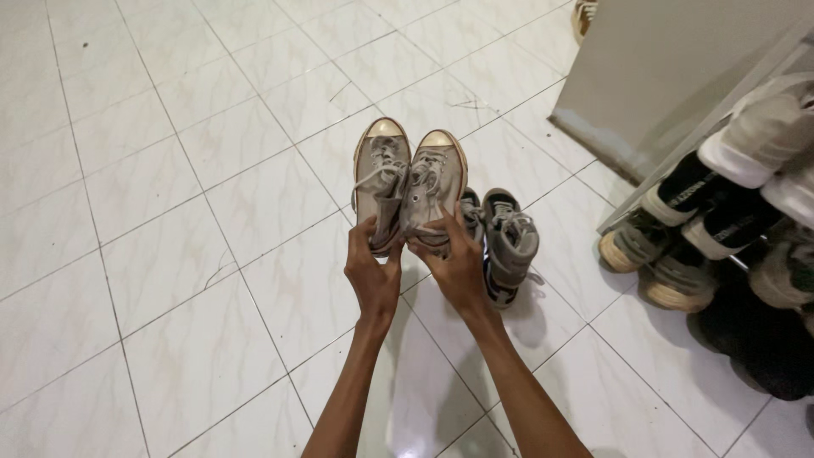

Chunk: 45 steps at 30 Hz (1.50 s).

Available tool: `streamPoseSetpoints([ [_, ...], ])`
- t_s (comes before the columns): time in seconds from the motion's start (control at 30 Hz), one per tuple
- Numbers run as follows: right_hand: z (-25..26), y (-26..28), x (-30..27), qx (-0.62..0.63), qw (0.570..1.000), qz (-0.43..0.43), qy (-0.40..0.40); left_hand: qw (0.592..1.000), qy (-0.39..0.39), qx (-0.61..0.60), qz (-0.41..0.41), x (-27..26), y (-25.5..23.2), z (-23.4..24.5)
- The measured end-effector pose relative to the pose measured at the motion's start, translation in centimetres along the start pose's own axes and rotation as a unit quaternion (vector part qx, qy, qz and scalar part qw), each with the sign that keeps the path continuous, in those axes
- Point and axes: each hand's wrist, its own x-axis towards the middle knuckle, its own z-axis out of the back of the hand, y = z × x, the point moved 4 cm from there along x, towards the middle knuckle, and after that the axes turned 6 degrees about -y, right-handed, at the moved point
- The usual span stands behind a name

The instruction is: The person removes multiple pairs of shoes from a metal shoe rack and places them on the tiled floor. After clearing the rack, the person removes the horizontal metal rods from the rack frame and places them on the floor.

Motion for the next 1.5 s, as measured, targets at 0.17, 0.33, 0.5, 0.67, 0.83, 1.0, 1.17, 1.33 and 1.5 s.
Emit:
streamPoseSetpoints([
  [0.17,-4.1,-3.8,-3.8,-0.036,0.998,-0.020,0.057,0.998,0.023,0.033,0.055,-2.3,6.0,0.7],
  [0.33,-6.3,-7.4,-6.3,-0.040,0.984,-0.126,0.116,0.994,0.040,0.033,0.098,-4.7,10.5,0.1],
  [0.5,-7.3,-10.0,-8.9,-0.061,0.990,-0.044,0.121,0.993,0.030,0.059,0.101,-7.0,13.7,-0.3],
  [0.67,-7.5,-12.4,-11.0,-0.038,0.964,-0.212,0.154,0.990,0.069,0.078,0.099,-8.5,15.9,-0.5],
  [0.83,-7.4,-12.9,-11.3,-0.025,0.969,-0.169,0.177,0.984,0.091,0.067,0.136,-10.0,16.5,-1.3],
  [1.0,-7.2,-13.4,-12.3,-0.080,0.967,-0.144,0.192,0.984,0.117,0.099,0.087,-10.9,17.4,-1.9],
  [1.17,-7.6,-14.0,-12.7,-0.085,0.957,-0.195,0.199,0.967,0.162,0.144,0.131,-11.9,19.4,-2.5],
  [1.33,-7.7,-13.3,-12.3,-0.055,0.935,-0.264,0.229,0.964,0.159,0.208,0.044,-11.1,18.6,-2.8],
  [1.5,-7.0,-12.1,-11.7,-0.014,0.952,-0.237,0.193,0.975,0.102,0.196,0.029,-10.6,16.7,-2.1],
])
